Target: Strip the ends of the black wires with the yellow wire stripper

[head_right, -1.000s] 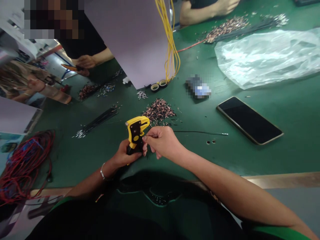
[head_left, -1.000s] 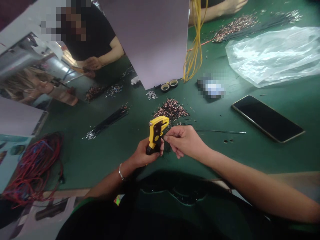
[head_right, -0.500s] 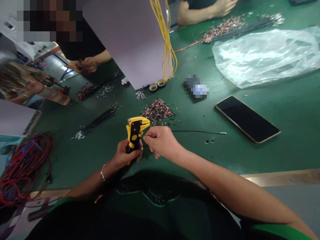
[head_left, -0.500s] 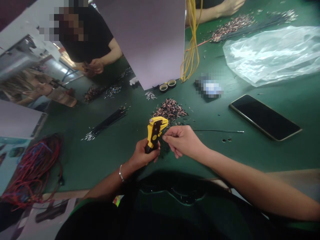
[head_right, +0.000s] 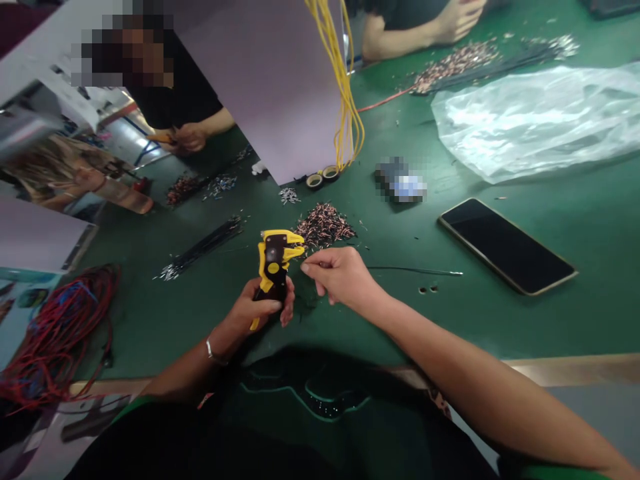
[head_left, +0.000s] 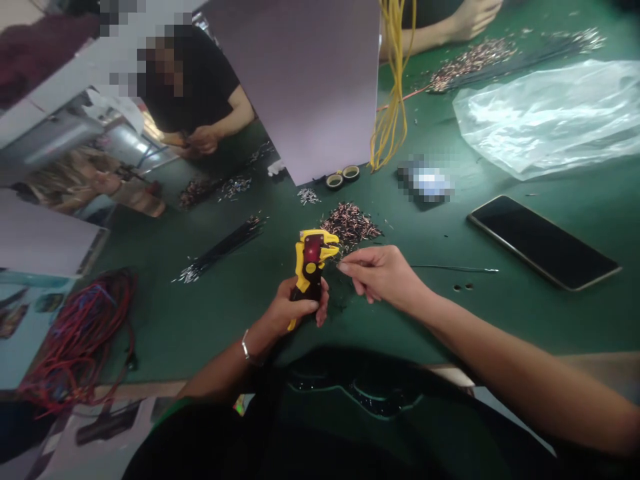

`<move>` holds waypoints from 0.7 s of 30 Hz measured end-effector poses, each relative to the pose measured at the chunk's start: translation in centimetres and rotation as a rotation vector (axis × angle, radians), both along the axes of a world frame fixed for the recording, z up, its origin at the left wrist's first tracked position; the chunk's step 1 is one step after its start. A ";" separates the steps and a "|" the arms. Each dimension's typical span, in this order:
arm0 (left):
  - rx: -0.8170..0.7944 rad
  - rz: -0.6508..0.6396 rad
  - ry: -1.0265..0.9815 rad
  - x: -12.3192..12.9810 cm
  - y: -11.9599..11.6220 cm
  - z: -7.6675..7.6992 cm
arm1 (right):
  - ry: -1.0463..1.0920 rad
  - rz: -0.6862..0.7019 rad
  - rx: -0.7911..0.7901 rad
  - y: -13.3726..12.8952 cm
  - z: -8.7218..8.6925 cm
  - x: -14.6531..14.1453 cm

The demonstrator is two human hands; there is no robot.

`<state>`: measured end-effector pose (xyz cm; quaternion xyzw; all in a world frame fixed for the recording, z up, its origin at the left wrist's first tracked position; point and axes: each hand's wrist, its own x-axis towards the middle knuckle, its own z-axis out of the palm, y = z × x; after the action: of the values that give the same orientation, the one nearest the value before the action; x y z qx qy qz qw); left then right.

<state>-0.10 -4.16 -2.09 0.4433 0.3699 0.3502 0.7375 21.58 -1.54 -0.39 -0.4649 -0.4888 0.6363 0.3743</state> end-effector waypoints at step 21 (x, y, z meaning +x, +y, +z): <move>-0.128 -0.247 -0.188 -0.9 0.8 1.2 | -0.051 0.015 0.107 1.0 0.1 1.2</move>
<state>-0.98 -3.37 -0.88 0.4027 0.2638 0.2725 0.8331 22.80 -0.52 -0.30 -0.4566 -0.5351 0.5999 0.3811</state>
